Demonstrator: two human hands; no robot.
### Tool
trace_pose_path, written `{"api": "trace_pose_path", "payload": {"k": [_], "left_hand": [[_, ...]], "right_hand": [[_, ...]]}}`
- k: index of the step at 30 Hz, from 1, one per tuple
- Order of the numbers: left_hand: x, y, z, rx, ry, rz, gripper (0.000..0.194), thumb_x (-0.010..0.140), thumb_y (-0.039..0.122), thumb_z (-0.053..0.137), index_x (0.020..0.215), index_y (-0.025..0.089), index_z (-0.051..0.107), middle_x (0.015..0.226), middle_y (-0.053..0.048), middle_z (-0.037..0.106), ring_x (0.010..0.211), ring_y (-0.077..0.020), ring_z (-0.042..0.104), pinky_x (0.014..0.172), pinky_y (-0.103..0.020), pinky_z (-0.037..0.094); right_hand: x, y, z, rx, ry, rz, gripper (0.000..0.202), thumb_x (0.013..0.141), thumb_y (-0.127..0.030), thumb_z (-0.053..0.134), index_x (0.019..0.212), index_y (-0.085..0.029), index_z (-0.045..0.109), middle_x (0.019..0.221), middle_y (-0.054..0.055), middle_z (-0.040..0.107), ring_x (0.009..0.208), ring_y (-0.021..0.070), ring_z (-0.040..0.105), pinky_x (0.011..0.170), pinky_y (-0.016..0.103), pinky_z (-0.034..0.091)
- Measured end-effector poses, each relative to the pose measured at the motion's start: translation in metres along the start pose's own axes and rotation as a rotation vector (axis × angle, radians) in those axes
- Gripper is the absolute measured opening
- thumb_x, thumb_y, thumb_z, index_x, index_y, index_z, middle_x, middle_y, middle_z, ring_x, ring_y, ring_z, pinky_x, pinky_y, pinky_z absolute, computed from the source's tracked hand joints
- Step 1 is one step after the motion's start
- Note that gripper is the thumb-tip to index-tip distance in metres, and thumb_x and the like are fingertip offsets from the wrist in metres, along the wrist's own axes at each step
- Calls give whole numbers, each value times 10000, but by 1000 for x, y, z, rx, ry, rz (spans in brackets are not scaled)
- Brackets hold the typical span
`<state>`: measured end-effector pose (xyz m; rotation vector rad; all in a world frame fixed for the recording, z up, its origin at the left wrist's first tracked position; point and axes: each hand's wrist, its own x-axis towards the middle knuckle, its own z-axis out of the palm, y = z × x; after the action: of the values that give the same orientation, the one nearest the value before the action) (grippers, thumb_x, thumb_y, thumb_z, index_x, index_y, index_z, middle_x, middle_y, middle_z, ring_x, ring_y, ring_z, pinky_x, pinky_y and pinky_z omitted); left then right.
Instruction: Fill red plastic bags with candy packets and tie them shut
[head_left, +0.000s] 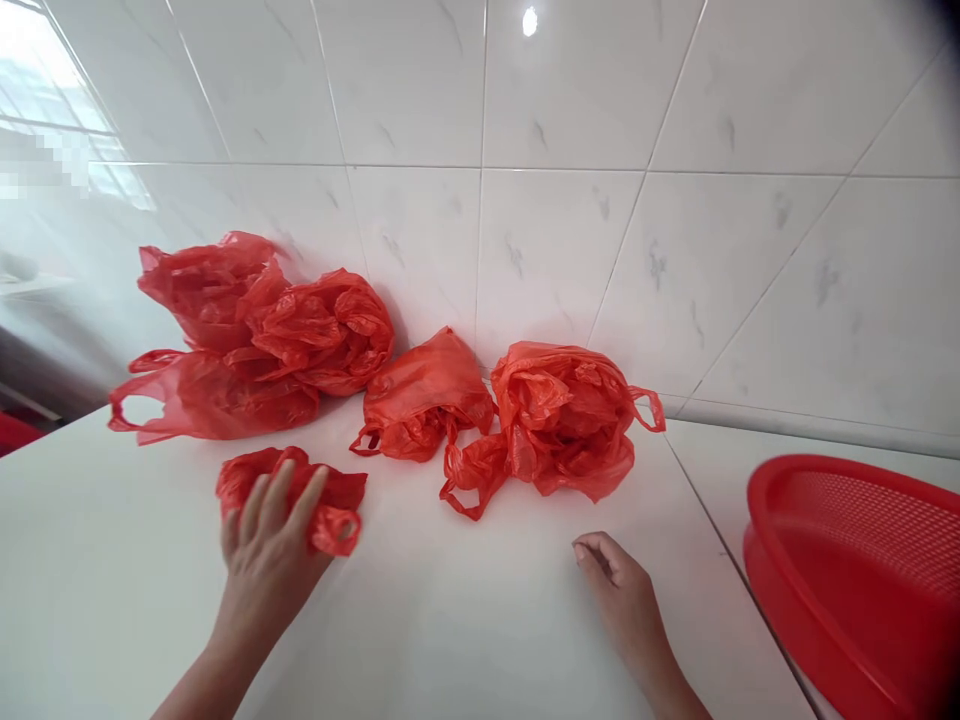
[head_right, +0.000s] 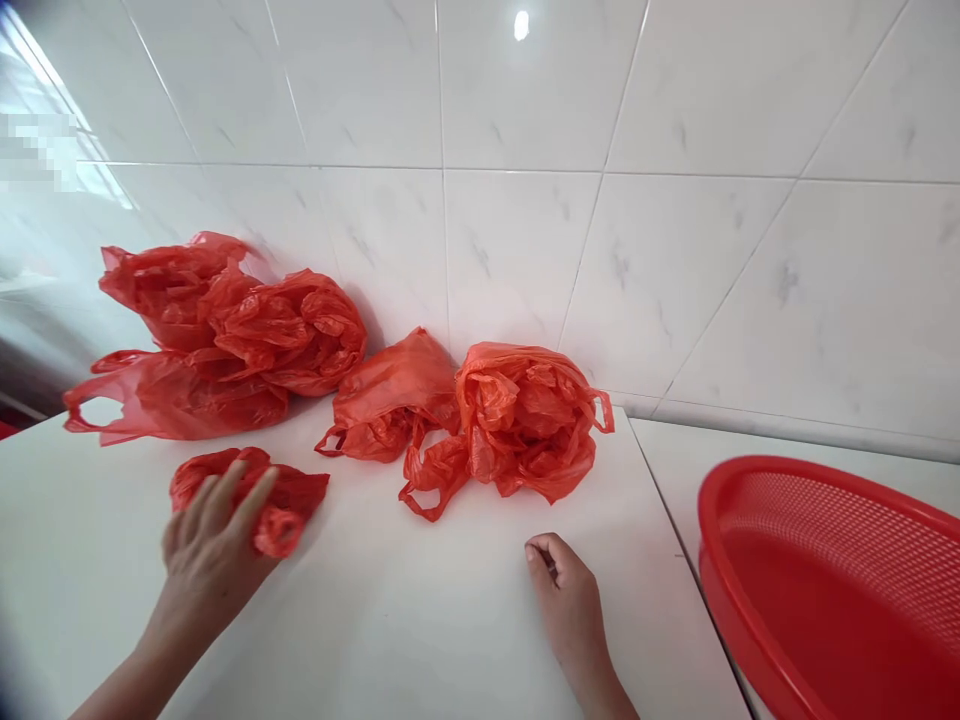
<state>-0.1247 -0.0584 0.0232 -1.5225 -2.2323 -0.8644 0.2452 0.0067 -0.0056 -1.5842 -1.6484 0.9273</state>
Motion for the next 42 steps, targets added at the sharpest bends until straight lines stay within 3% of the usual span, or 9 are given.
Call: {"api": "trace_pose_path", "payload": {"k": [3, 8, 12, 15, 19, 27, 32, 36, 42], "left_hand": [[-1, 6, 7, 218, -230, 85, 492, 785, 281, 562, 1270, 222, 509, 1467, -164, 342, 1366, -398, 240, 1051, -657, 120], [2, 46, 10, 104, 57, 358, 423, 849, 351, 551, 1240, 192, 526, 1488, -174, 290, 1392, -371, 183, 1083, -612, 154], [13, 93, 34, -167, -279, 639, 430, 873, 293, 522, 1297, 238, 484, 1525, -97, 237, 1410, -289, 172, 1096, -475, 283], [23, 121, 65, -334, -471, 556, 566, 798, 248, 610, 1340, 232, 447, 1538, -100, 206, 1415, -325, 122, 1100, -526, 246], [22, 141, 90, -436, -576, 522, 564, 710, 250, 686, 1255, 227, 538, 1394, -136, 461, 1296, -383, 355, 1019, -589, 309], [-23, 156, 66, -782, -877, 546, 52, 729, 146, 610, 717, 190, 634, 743, -24, 644, 819, -200, 580, 879, -353, 417], [-36, 160, 61, -1026, -1160, 423, 259, 806, 337, 576, 628, 163, 504, 546, 34, 490, 492, -95, 485, 499, -206, 416], [-32, 173, 61, -1161, -1225, 306, 265, 893, 397, 430, 776, 164, 476, 594, 22, 503, 470, -79, 466, 434, -181, 386], [-33, 212, 57, -1229, -1181, 364, 71, 843, 218, 486, 824, 156, 515, 758, -28, 592, 644, -113, 564, 579, -216, 467]], "right_hand": [[1, 0, 0, 1, 0, -3, 269, 855, -471, 435, 763, -234, 522, 716, -20, 524, 619, 149, 437, 578, 249, 372], [3, 3, 2, -19, -8, 11, 268, 857, -472, 432, 768, -237, 526, 713, -22, 532, 616, 149, 446, 589, 258, 383], [4, 7, 4, -9, 8, 4, 252, 856, -472, 441, 866, -241, 541, 798, -4, 569, 679, 162, 510, 653, 282, 422], [2, 8, 7, 25, 92, -4, 384, 856, -453, 455, 1191, -265, 449, 922, 22, 585, 817, 194, 571, 715, 310, 454], [6, 9, 11, 13, 177, -88, 605, 858, -401, 476, 1400, -309, 223, 1246, 74, 512, 1071, 230, 543, 777, 345, 483], [55, 3, 15, -78, 176, -279, 771, 813, -377, 550, 1472, -245, 174, 1424, 109, 400, 1296, 282, 379, 1024, 485, 352], [50, -10, 8, 283, 198, -156, 751, 820, -423, 562, 1458, -325, 180, 1227, 45, 569, 1093, 221, 563, 917, 396, 462], [28, 0, -5, 534, 334, -8, 547, 867, -503, 482, 1355, -296, 346, 1073, 54, 621, 955, 218, 616, 822, 380, 498], [-9, 18, -34, 812, -85, 42, 554, 859, -614, 401, 1277, -250, 418, 1076, 110, 630, 772, 226, 647, 654, 379, 505]]}}
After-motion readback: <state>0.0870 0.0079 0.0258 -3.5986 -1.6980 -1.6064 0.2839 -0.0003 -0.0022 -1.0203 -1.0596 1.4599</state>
